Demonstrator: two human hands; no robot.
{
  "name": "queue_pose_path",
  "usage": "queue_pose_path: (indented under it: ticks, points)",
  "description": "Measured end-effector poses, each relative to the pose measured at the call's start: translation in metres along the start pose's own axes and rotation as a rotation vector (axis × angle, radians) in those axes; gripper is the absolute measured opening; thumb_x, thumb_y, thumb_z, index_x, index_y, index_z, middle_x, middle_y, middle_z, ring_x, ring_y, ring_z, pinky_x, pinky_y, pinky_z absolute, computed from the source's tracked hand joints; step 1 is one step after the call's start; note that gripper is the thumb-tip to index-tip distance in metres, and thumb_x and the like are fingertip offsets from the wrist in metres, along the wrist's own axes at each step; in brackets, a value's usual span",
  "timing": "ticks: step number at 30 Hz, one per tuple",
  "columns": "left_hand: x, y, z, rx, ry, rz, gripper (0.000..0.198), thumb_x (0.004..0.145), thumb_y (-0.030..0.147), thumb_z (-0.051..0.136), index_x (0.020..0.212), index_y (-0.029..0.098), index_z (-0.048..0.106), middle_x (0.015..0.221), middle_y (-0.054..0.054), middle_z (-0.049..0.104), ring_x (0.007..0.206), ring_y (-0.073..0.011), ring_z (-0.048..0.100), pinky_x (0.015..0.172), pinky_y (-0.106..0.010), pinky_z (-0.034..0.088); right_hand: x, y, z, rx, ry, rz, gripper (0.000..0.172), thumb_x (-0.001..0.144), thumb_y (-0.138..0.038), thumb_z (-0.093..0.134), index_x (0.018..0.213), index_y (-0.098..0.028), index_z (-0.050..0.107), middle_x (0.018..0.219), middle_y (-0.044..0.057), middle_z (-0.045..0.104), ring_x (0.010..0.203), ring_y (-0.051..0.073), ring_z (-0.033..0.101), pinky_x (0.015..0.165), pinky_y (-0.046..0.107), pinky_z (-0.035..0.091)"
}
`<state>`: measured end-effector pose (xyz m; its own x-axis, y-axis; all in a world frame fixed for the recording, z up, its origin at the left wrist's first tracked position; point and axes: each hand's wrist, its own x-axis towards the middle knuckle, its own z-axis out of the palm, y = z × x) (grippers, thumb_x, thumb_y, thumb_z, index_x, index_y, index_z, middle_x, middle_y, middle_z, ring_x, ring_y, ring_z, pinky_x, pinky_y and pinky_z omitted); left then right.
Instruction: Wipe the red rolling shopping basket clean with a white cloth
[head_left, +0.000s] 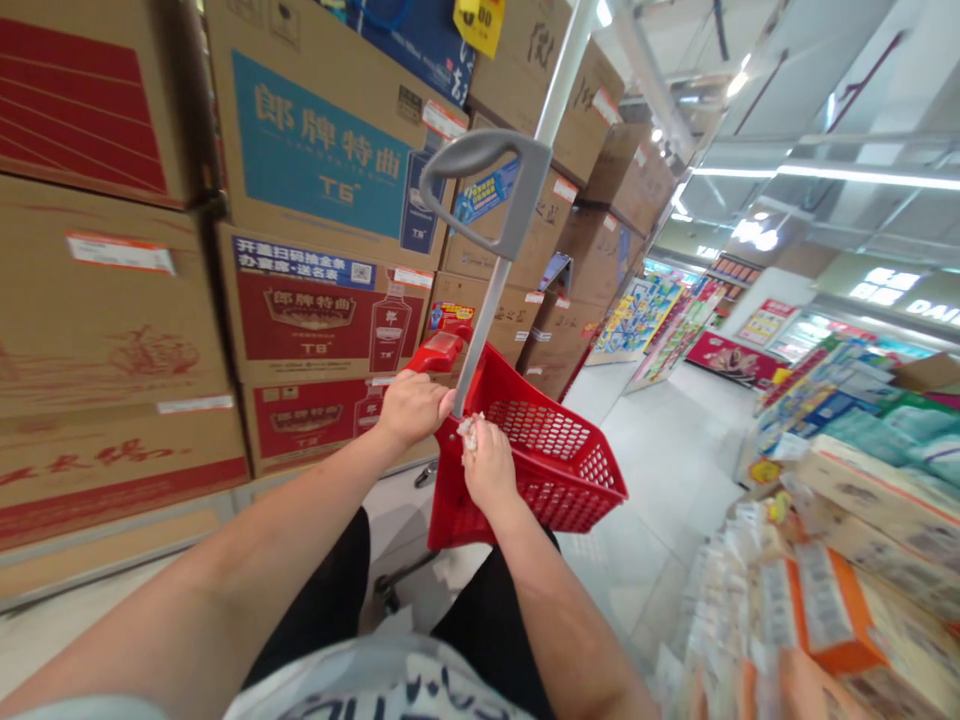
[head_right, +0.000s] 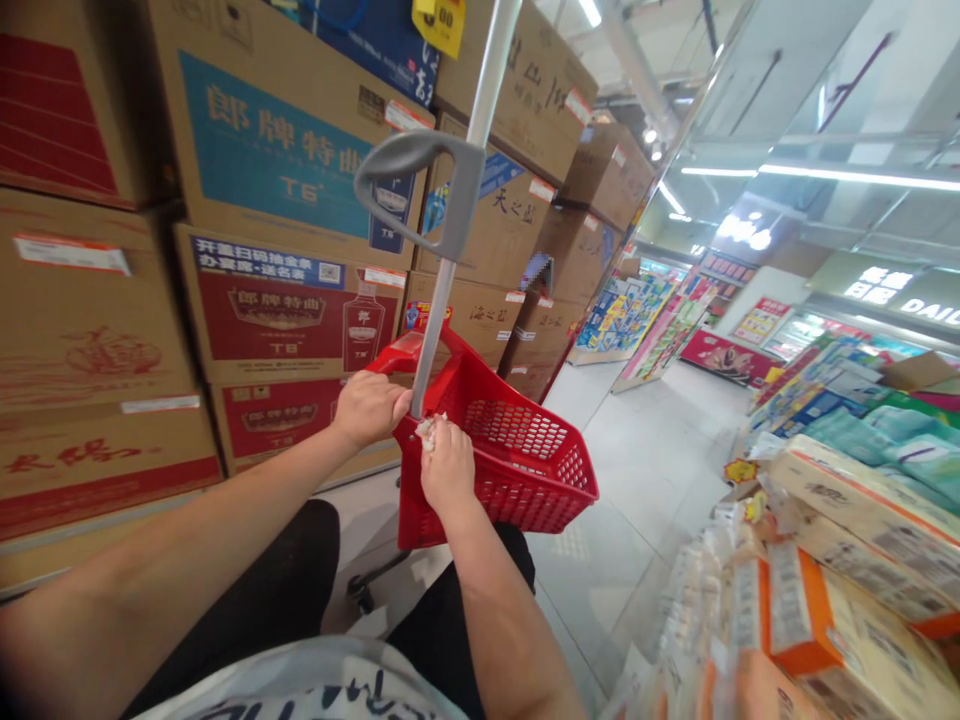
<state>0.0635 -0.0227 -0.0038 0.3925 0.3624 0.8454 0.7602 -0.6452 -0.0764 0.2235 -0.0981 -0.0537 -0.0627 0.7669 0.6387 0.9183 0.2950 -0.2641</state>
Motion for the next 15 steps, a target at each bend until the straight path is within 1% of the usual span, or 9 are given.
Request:
queue_pose_path:
  ticks: [2,4,6,9,12,15]
  points:
    - [0.000,-0.003,0.000,0.018,0.005,0.018,0.043,0.092,0.033,0.039,0.058,0.020,0.062,0.060,-0.003,0.064,0.061,-0.0167,0.050,0.066,-0.035,0.031,-0.004,0.010,-0.003,-0.039,-0.040,-0.026,0.038,0.090,-0.023,0.042,0.127,-0.015,0.047,0.113,0.012,0.058,0.105,0.022,0.053,0.094,0.036,0.040]
    - [0.001,-0.006,-0.002,0.041,-0.005,0.033,0.045,0.093,0.033,0.037,0.059,0.019,0.062,0.060,-0.002,0.064,0.062,-0.0158,0.050,0.066,-0.034,0.031,-0.007,0.027,-0.008,-0.062,-0.082,-0.004,0.032,0.093,-0.027,0.040,0.121,-0.017,0.051,0.109,0.009,0.061,0.100,0.020,0.055,0.091,0.034,0.040]
    - [0.002,-0.007,-0.003,0.064,-0.033,0.033,0.048,0.095,0.034,0.034,0.061,0.016,0.062,0.061,-0.002,0.062,0.064,-0.0150,0.049,0.068,-0.032,0.031,-0.012,0.045,-0.014,-0.092,-0.100,0.069,0.029,0.095,-0.031,0.038,0.115,-0.018,0.055,0.103,0.008,0.063,0.095,0.020,0.056,0.088,0.033,0.039]
    - [0.006,-0.007,-0.001,0.098,-0.054,-0.007,0.052,0.097,0.032,0.029,0.061,0.013,0.060,0.060,-0.001,0.059,0.065,-0.0137,0.047,0.069,-0.030,0.030,-0.018,0.064,-0.018,-0.126,-0.070,0.198,0.030,0.097,-0.032,0.034,0.108,-0.016,0.058,0.095,0.009,0.064,0.088,0.019,0.058,0.082,0.031,0.040]
    - [0.008,-0.007,0.004,0.122,-0.014,-0.047,0.054,0.097,0.032,0.029,0.055,0.013,0.058,0.054,-0.001,0.054,0.061,-0.0117,0.042,0.066,-0.027,0.025,-0.017,0.063,-0.015,-0.156,-0.024,0.288,0.033,0.097,-0.035,0.032,0.100,-0.017,0.060,0.090,0.009,0.064,0.084,0.019,0.058,0.078,0.031,0.040]
    - [0.007,-0.010,0.010,0.111,0.030,-0.035,0.054,0.094,0.032,0.031,0.048,0.014,0.053,0.048,-0.001,0.050,0.058,-0.0111,0.038,0.062,-0.025,0.020,-0.008,0.046,-0.009,-0.198,0.015,0.335,0.035,0.097,-0.039,0.031,0.098,-0.019,0.060,0.090,0.007,0.064,0.085,0.019,0.058,0.079,0.032,0.041]
